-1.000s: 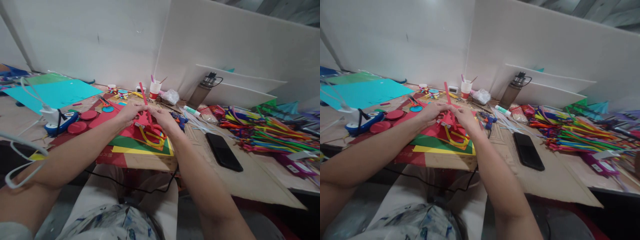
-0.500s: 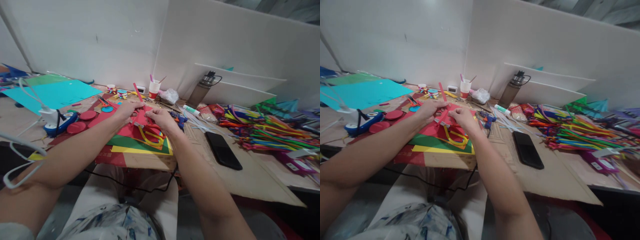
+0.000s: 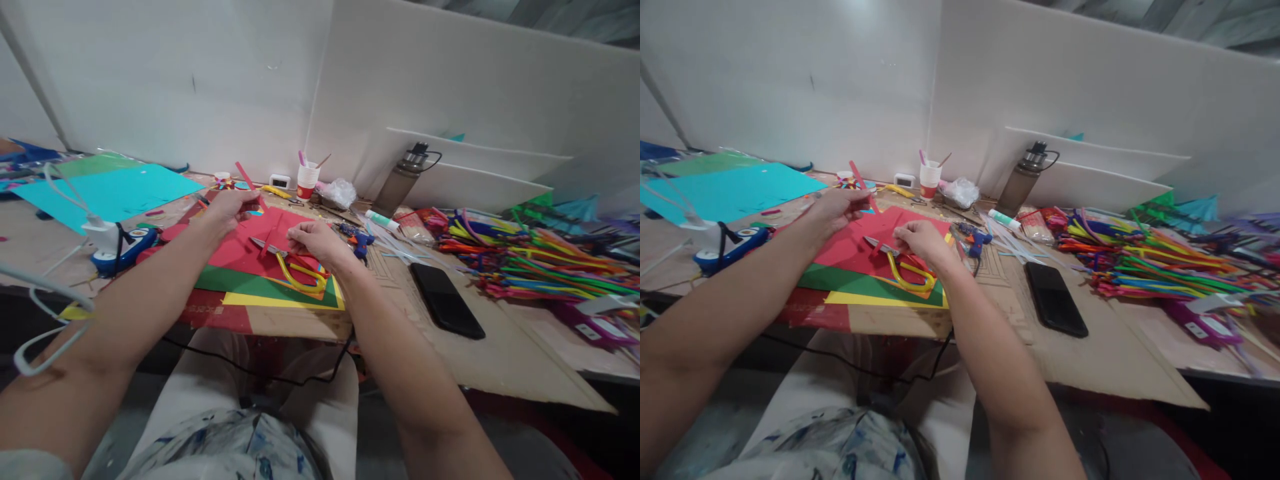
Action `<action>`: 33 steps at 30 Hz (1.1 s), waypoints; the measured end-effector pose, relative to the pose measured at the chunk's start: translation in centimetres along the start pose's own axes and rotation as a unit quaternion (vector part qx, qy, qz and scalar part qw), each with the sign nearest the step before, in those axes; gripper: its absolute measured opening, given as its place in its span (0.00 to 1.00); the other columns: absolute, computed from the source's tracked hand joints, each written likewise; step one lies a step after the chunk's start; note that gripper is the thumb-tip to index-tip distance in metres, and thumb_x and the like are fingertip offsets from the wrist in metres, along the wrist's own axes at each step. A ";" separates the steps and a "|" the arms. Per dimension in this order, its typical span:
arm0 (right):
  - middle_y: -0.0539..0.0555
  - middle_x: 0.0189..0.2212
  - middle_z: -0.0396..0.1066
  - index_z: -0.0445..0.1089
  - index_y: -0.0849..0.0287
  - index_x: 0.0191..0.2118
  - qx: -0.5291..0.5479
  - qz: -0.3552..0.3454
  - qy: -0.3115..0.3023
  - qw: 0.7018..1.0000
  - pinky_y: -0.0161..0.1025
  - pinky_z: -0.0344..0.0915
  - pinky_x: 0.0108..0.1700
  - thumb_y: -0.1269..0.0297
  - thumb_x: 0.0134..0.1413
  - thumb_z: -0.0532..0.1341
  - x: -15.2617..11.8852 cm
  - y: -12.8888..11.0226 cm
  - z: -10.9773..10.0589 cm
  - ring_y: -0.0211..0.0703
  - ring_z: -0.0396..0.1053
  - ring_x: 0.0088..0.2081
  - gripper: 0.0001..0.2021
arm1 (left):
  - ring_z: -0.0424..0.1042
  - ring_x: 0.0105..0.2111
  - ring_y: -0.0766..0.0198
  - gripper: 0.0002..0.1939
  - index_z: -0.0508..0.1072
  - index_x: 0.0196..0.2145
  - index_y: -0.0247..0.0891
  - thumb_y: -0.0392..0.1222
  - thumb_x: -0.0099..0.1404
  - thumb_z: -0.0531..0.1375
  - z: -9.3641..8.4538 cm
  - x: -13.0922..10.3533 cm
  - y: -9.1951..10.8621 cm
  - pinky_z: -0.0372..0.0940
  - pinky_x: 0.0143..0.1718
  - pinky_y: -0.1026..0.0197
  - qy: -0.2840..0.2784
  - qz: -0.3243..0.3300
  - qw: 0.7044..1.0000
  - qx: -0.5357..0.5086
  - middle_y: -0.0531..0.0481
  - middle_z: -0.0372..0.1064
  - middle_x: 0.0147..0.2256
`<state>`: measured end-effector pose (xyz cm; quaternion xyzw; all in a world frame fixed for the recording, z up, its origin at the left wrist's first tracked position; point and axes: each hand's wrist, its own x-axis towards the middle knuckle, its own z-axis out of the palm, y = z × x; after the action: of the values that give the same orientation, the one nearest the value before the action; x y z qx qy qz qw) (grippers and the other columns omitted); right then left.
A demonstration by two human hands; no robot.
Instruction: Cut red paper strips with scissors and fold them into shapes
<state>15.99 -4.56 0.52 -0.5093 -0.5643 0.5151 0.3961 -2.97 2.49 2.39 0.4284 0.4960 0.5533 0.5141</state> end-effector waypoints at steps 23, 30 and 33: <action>0.48 0.20 0.68 0.68 0.59 0.27 -0.257 -0.058 0.061 0.963 0.35 0.55 0.30 0.61 0.56 0.60 1.3 2.0 -0.4 0.37 0.64 0.25 0.09 | 0.60 0.15 0.75 0.08 0.72 0.22 0.33 0.35 0.52 0.68 -3.9 2.7 0.3 0.46 0.13 0.72 -0.061 -0.004 0.993 0.099 0.51 0.66 0.18; 0.47 0.21 0.68 0.69 0.59 0.30 -0.232 -0.048 0.078 0.968 0.34 0.58 0.32 0.62 0.55 0.61 1.8 2.5 -0.3 0.37 0.65 0.26 0.07 | 0.57 0.14 0.74 0.09 0.73 0.19 0.33 0.35 0.53 0.67 -2.4 1.7 -1.1 0.44 0.13 0.71 -0.169 -0.045 0.968 0.182 0.49 0.65 0.16; 0.48 0.24 0.69 0.68 0.60 0.32 -0.225 -0.044 0.087 0.969 0.33 0.60 0.32 0.63 0.54 0.61 2.7 2.7 0.0 0.37 0.67 0.27 0.05 | 0.59 0.15 0.74 0.09 0.73 0.19 0.32 0.34 0.53 0.67 -2.3 1.7 -1.6 0.45 0.13 0.71 -0.178 -0.047 0.966 0.179 0.46 0.69 0.19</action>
<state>16.04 -2.08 -2.31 -0.6032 -0.6508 0.3102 0.3410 -5.23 3.85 0.45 0.5811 0.5076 0.3455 0.5341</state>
